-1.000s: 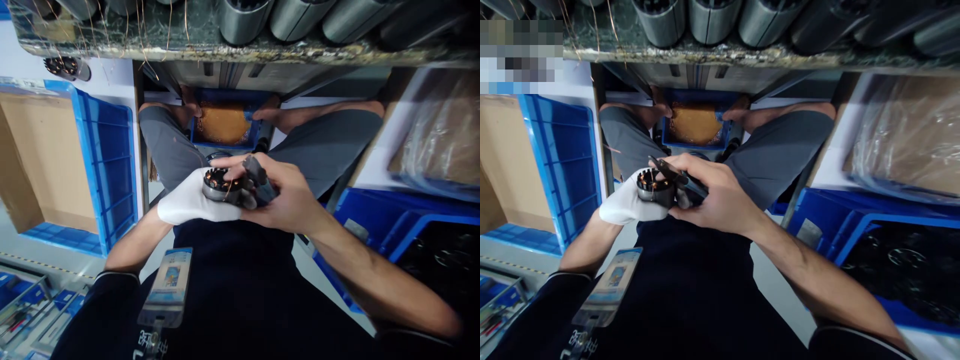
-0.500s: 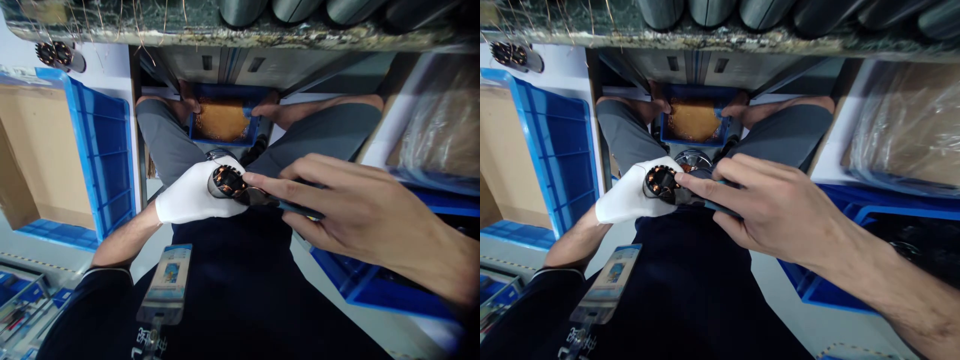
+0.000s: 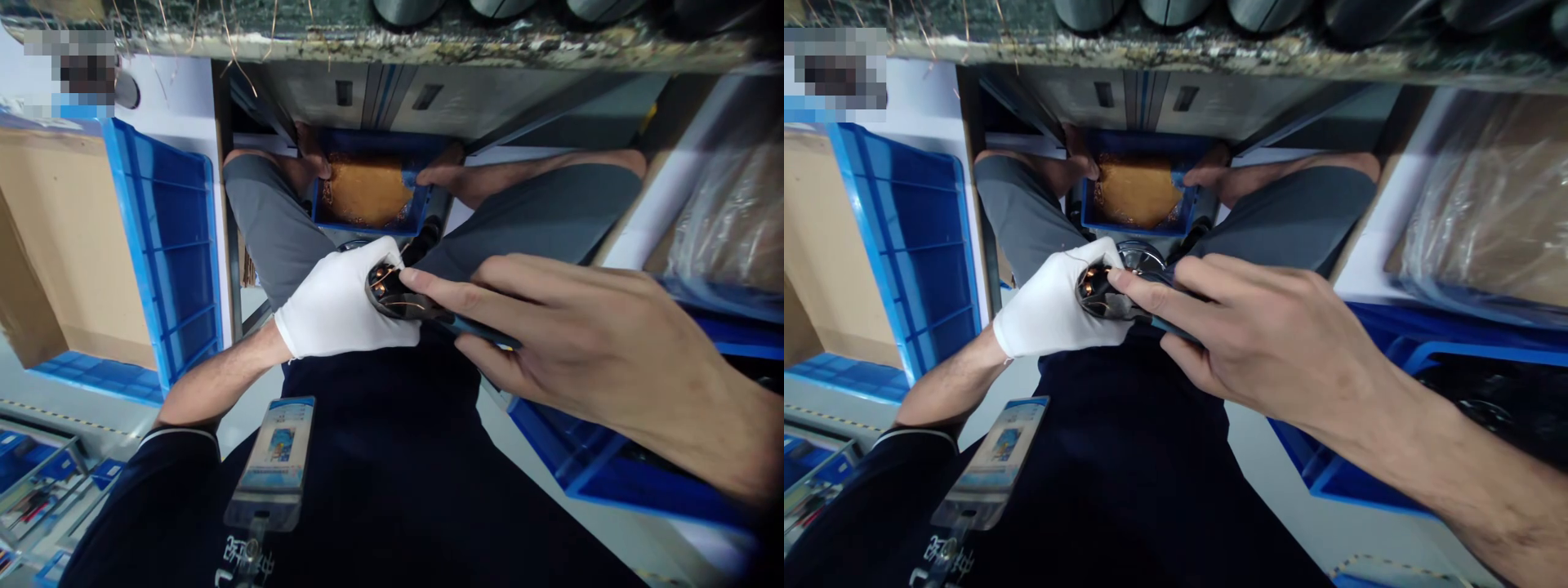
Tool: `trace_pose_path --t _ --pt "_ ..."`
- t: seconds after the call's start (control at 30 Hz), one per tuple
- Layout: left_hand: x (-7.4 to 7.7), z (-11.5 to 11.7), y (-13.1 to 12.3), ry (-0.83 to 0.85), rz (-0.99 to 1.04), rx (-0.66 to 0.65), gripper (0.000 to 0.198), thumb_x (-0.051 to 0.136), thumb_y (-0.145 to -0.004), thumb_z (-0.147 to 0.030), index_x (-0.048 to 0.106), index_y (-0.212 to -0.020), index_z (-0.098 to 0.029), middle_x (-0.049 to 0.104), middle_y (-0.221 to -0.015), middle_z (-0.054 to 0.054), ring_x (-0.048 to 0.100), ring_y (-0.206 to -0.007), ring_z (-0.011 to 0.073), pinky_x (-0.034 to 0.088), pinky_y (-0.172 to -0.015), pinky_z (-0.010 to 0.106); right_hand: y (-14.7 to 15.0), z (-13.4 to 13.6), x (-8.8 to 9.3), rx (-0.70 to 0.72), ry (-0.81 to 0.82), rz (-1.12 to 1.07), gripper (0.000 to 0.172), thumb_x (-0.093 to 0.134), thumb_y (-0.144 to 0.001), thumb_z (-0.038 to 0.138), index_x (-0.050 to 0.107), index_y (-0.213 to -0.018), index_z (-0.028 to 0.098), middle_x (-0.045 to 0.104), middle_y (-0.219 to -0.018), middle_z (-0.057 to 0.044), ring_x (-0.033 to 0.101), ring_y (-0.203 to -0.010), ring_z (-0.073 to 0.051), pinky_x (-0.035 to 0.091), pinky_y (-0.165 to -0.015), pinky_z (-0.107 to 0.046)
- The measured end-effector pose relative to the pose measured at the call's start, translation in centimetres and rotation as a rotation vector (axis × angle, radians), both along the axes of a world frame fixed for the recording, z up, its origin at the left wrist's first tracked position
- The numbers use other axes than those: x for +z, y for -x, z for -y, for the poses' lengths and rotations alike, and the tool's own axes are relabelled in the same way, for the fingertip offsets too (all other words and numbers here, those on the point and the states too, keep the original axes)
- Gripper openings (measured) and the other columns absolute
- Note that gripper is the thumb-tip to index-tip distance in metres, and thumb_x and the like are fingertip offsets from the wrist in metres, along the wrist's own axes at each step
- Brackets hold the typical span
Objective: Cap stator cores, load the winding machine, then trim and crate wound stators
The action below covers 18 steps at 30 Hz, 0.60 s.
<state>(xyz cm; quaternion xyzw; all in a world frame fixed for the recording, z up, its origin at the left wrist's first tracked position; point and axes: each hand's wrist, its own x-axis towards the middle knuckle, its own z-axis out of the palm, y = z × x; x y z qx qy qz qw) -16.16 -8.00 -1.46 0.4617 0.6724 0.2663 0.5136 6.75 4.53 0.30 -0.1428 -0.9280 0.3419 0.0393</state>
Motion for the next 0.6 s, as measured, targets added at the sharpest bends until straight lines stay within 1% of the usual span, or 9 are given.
trace_pose_path --t 0.07,0.13,0.23,0.3,0.33,0.43,0.5,0.53,0.6 --pt "-0.3 -0.2 0.0 0.017 0.019 -0.046 0.034 0.087 -0.073 -0.027 0.058 -0.09 -0.026 0.072 -0.084 -0.001 0.068 -0.075 0.0197 0.054 -0.069 0.034 -0.2 0.0 0.0 -0.039 0.054 0.025 0.062 0.068 -0.105 0.029 0.066 -0.165 0.045 0.064 -0.084 -0.003 0.054 -0.064 -0.024 0.041 -0.052 -0.043" --pt "-0.4 -0.4 -0.2 0.034 -0.004 -0.042 0.032 0.085 -0.073 -0.027 0.056 -0.087 -0.025 0.072 -0.082 -0.001 0.068 -0.074 0.0195 0.054 -0.069 0.033 -0.4 -0.2 -0.3 -0.046 0.098 0.006 0.068 0.068 -0.105 0.025 0.062 -0.17 0.043 0.064 -0.084 -0.001 0.052 -0.06 -0.02 0.043 -0.052 -0.04" --pt "-0.2 -0.7 -0.7 0.033 -0.049 -0.028 0.031 0.083 -0.074 -0.023 0.056 -0.089 -0.025 0.074 -0.084 0.0 0.068 -0.074 0.02 0.054 -0.069 0.035 -0.5 -0.4 -1.1 -0.051 0.128 -0.006 0.075 0.069 -0.1 0.021 0.061 -0.172 0.039 0.071 -0.097 -0.004 0.063 -0.072 -0.023 0.051 -0.061 -0.039" --pt "0.0 -0.7 -1.1 0.022 -0.092 -0.047 0.03 0.082 -0.074 -0.022 0.057 -0.091 -0.025 0.076 -0.086 0.001 0.069 -0.075 0.0211 0.055 -0.071 0.037 -0.5 -0.3 -1.3 -0.047 0.1 -0.004 0.074 0.069 -0.098 0.021 0.064 -0.171 0.035 0.073 -0.108 -0.009 0.068 -0.084 -0.028 0.056 -0.068 -0.043" --pt "0.0 -0.6 -1.3 0.012 -0.114 -0.064 0.03 0.081 -0.073 -0.023 0.058 -0.092 -0.025 0.076 -0.086 0.001 0.069 -0.075 0.0214 0.054 -0.071 0.037 -0.5 -0.3 -1.3 -0.042 0.072 0.0 0.073 0.068 -0.099 0.021 0.065 -0.17 0.033 0.073 -0.108 -0.01 0.069 -0.087 -0.029 0.056 -0.069 -0.043" --pt "-0.4 -0.4 -1.5 -0.014 -0.146 -0.1 0.028 0.081 -0.073 -0.025 0.06 -0.092 -0.024 0.073 -0.084 0.0 0.067 -0.075 0.0208 0.053 -0.073 0.037 -0.4 -0.4 -0.8 -0.011 0.043 0.076 0.067 0.064 -0.102 0.019 0.066 -0.169 0.03 0.072 -0.094 -0.005 0.068 -0.076 -0.024 0.052 -0.064 -0.037" --pt "-1.1 -0.2 -1.4 0.015 -0.049 -0.081 0.027 0.081 -0.074 -0.028 0.063 -0.093 -0.023 0.072 -0.085 0.0 0.067 -0.077 0.02 0.053 -0.076 0.036 -0.3 -0.8 -0.9 0.018 0.133 0.135 0.067 0.063 -0.104 0.016 0.065 -0.169 0.03 0.076 -0.093 -0.002 0.071 -0.072 -0.021 0.054 -0.063 -0.034" --pt "-1.4 -0.2 -1.4 0.044 0.058 -0.055 0.027 0.081 -0.075 -0.029 0.065 -0.095 -0.022 0.073 -0.087 0.0 0.067 -0.079 0.0196 0.054 -0.078 0.036 -0.2 -1.1 -1.1 0.023 0.203 0.139 0.066 0.062 -0.105 0.016 0.065 -0.169 0.03 0.082 -0.101 -0.003 0.076 -0.076 -0.022 0.058 -0.067 -0.035" --pt "-2.3 -0.2 -1.4 0.134 0.359 0.024 0.027 0.081 -0.077 -0.033 0.067 -0.096 -0.021 0.073 -0.088 0.001 0.066 -0.08 0.0182 0.056 -0.078 0.034 0.1 -1.4 -1.9 -0.004 0.32 0.102 0.06 0.061 -0.108 0.02 0.066 -0.168 0.031 0.087 -0.126 -0.005 0.085 -0.096 -0.027 0.067 -0.082 -0.039"
